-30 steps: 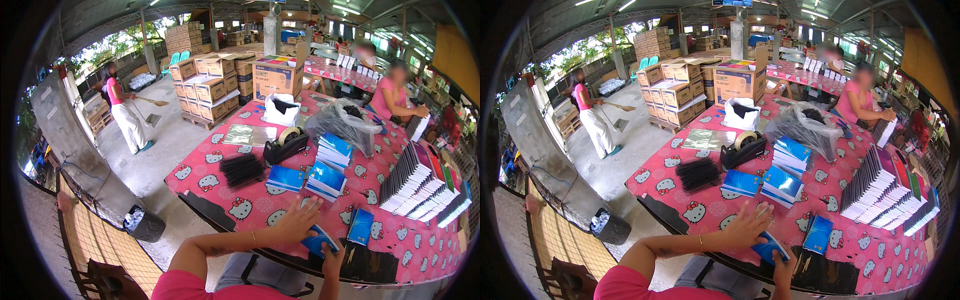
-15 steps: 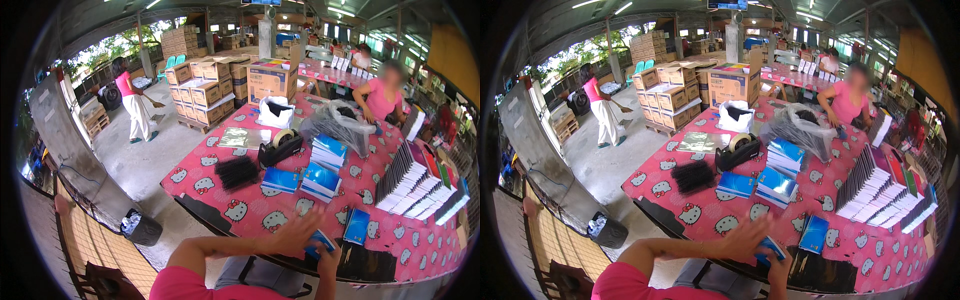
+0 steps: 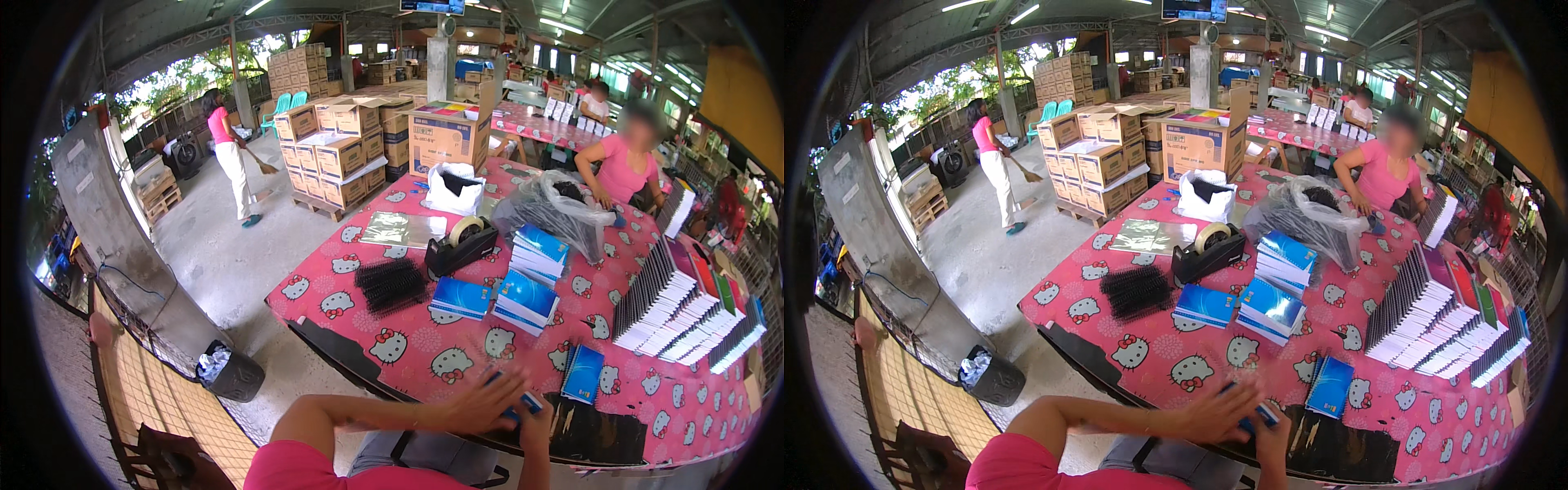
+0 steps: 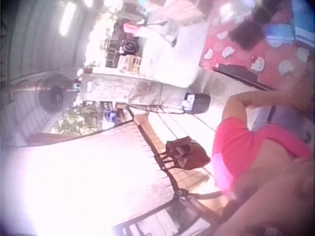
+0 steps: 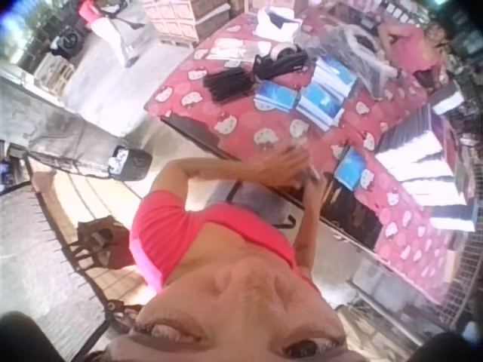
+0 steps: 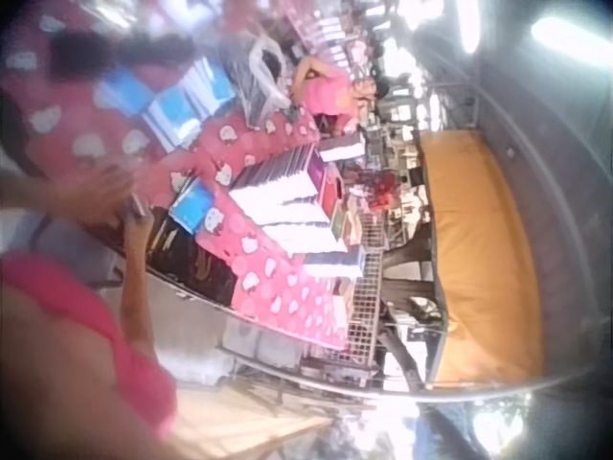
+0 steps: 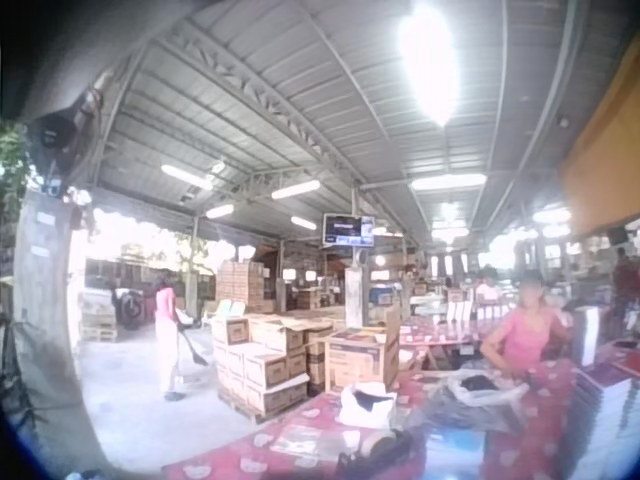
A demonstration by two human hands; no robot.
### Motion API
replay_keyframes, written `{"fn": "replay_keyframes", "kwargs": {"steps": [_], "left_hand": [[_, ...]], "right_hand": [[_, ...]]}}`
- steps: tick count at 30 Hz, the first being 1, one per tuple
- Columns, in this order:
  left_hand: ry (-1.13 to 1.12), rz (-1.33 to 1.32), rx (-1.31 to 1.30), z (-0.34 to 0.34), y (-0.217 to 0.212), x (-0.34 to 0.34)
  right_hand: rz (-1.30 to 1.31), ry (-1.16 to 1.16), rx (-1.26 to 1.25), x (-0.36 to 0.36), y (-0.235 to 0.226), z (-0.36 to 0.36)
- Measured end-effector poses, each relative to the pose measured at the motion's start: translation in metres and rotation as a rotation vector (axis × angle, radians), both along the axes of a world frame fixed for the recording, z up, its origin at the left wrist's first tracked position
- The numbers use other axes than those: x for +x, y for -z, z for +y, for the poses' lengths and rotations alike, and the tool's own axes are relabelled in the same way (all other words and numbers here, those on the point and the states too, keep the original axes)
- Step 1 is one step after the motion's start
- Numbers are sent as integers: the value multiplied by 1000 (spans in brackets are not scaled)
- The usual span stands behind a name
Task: The person inserts black spiral bindings into blue notebooks at a table, then stacks the finished notebooks. The workspace includes stacks of notebooks, loose bindings, and a tape dispenser. Another person works nearby at a separate table.
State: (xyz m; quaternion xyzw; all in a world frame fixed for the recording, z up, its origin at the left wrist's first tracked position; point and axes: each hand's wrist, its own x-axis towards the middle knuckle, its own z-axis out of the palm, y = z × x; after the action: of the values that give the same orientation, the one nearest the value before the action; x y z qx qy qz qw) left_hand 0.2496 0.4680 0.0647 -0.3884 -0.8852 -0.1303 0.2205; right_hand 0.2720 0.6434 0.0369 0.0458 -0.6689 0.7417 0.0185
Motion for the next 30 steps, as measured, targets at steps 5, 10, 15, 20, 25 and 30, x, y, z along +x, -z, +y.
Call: {"fn": "replay_keyframes", "kwargs": {"steps": [5, 10, 15, 20, 25, 30], "left_hand": [[17, -124, -3, 1, 6, 2], [-39, 21, -53, 16, 14, -7], [50, -54, 83, 5, 43, 13], [34, -198, -112, 5, -14, -18], [138, -453, -257, 2, -37, -20], [63, -102, 74, 13, 26, 18]], "right_hand": [[8, -61, 88, -9, 7, 11], [100, -13, 136, -18, 21, 25], [58, -39, 227, -18, 22, 18], [70, -112, 179, -17, 27, 19], [16, -155, 234, -13, 23, 18], [62, -76, 243, -14, 37, 18]]}}
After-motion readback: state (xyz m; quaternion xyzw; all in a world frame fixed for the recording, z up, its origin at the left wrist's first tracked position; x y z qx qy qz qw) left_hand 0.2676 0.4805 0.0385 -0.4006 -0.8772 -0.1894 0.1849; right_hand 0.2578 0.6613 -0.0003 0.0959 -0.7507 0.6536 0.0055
